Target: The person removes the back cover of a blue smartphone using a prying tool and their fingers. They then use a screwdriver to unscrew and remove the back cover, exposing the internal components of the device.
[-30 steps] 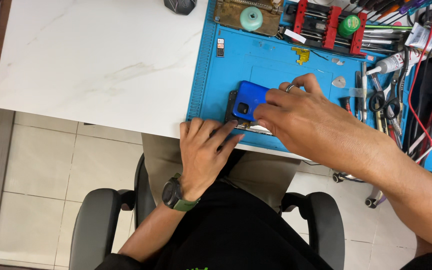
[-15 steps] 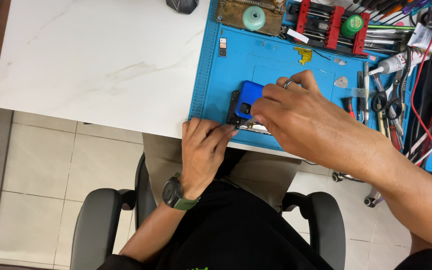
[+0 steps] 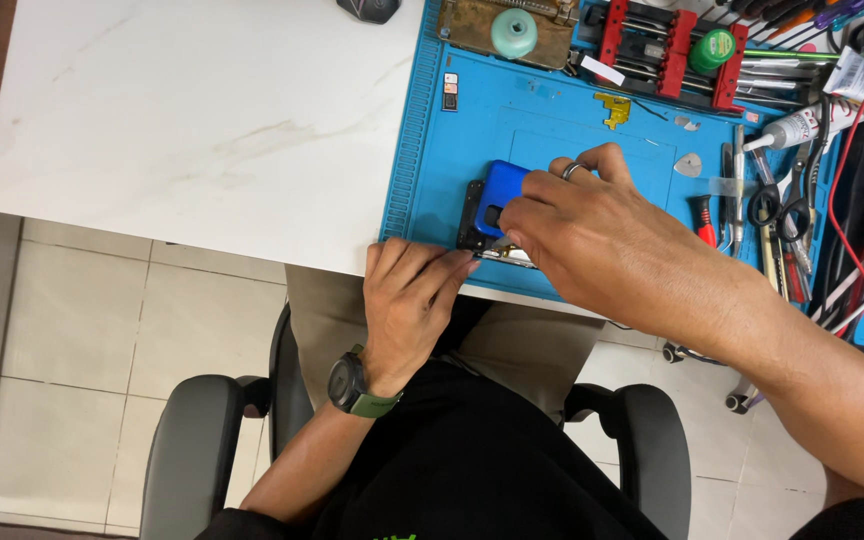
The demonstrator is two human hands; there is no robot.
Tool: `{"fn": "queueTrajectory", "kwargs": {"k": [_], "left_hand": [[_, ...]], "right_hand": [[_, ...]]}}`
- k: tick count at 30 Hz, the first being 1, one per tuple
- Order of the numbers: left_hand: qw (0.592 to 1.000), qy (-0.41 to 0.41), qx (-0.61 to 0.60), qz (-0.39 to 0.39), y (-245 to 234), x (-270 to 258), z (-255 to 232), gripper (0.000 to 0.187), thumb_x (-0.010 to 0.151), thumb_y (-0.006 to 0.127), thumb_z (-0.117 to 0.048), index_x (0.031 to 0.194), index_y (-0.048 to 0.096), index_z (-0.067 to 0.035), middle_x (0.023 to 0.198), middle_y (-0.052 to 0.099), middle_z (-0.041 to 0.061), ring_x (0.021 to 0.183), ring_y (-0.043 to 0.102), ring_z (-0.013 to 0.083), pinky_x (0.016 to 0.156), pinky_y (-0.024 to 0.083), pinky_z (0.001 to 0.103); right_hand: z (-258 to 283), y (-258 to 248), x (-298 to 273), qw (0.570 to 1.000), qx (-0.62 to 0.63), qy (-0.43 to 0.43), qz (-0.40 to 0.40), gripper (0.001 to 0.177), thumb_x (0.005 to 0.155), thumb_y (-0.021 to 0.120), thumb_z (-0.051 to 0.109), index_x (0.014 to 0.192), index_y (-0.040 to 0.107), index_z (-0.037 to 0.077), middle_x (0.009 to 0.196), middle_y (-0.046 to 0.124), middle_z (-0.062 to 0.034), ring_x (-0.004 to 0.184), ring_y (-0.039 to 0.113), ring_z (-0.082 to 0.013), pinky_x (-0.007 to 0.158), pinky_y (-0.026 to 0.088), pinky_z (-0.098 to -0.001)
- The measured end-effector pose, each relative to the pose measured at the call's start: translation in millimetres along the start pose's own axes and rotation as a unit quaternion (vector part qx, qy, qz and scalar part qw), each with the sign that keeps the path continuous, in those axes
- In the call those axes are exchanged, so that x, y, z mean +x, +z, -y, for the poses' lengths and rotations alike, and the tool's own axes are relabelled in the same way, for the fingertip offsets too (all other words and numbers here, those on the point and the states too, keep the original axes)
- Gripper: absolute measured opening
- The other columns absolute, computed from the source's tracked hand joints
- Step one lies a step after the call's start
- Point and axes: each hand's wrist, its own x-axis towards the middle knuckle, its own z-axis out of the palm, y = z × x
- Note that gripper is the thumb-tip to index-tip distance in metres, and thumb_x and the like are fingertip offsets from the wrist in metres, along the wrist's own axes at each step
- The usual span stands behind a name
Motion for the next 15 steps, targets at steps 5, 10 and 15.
{"fn": "queueTrajectory", "kwargs": {"k": [5,10,15], "left_hand": [[1.0,0.001,0.009,-0.004,2.8,-2.1,1.4,0.005,0.105,0.082,-0.018,0.103,0.083,-0.014,0.093,0.069,-0.003,0.088,0.055,0.0207,0.08,0.038,0.039],[1.0,0.001,0.007,-0.007,2.9,-1.7,0.5,0.003,0.104,0.083,-0.016,0.103,0.083,-0.014,0.093,0.068,-0.002,0.087,0.055,0.0211,0.081,0.038,0.039],[1.0,0.006,0.014,-0.011,3.9,-1.8,1.0,0.005,0.104,0.084,-0.016,0.1,0.081,-0.013,0.092,0.067,-0.002,0.087,0.054,0.0214,0.079,0.037,0.039]], "right_hand": [[4.7,10.9,6.8,0.999,-0.018,-0.015,-0.039,0.015,0.115,0.064,0.023,0.107,0.072,0.013,0.092,0.066,-0.0064,0.073,0.061,-0.0311,0.087,0.045,-0.0475],[6.1,15.8,15.0,0.999,-0.016,-0.008,-0.042,0.02,0.119,0.063,0.021,0.1,0.064,0.012,0.062,0.059,-0.0035,0.056,0.056,-0.0325,0.072,0.051,-0.0466],[3.1,8.1,17.4,0.997,0.071,-0.011,0.028,0.009,0.113,0.062,0.012,0.12,0.067,0.012,0.085,0.072,-0.0067,0.068,0.064,-0.035,0.079,0.051,-0.0492]]}}
